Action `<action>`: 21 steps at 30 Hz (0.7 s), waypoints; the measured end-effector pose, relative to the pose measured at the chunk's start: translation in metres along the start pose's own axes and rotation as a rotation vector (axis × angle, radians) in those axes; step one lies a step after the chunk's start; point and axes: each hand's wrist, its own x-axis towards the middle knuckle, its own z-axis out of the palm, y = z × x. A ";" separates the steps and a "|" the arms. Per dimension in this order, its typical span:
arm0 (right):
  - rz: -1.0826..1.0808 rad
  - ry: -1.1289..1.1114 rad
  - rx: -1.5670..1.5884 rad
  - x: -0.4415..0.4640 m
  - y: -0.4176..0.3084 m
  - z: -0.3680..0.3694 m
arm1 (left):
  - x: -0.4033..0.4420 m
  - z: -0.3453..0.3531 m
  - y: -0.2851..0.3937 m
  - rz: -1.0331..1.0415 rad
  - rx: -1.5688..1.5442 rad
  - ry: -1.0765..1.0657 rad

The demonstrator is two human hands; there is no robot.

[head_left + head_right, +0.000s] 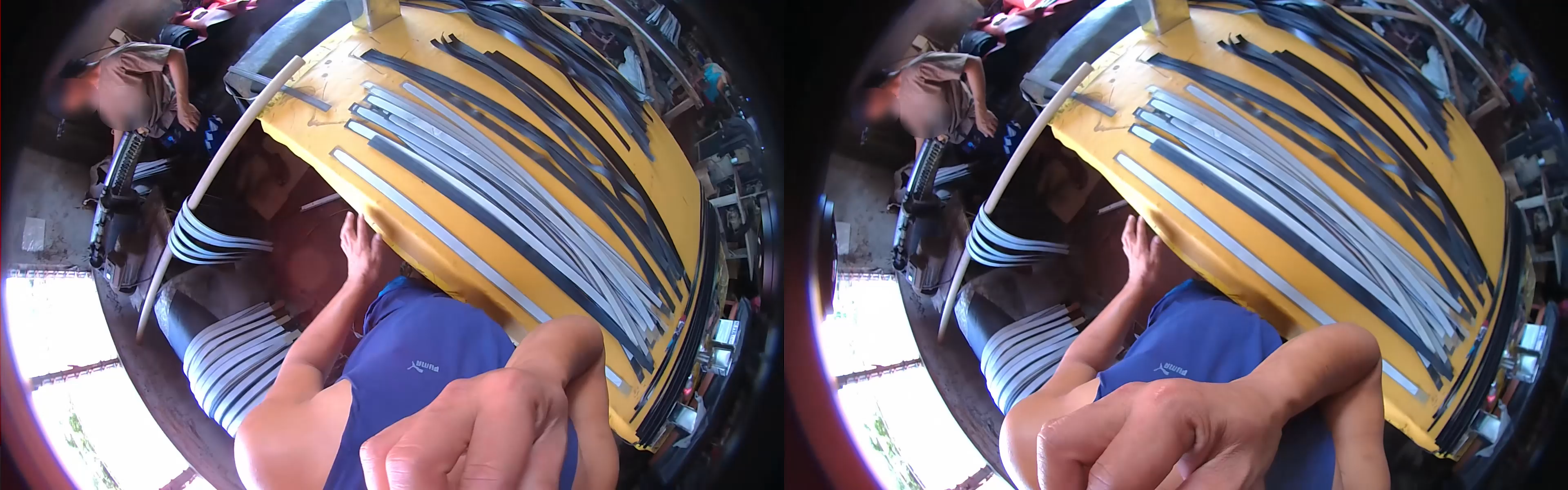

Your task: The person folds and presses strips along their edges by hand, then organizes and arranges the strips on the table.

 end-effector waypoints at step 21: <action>0.570 -0.119 0.169 0.001 0.045 -0.025 | -0.023 0.028 -0.099 -0.434 0.088 -0.110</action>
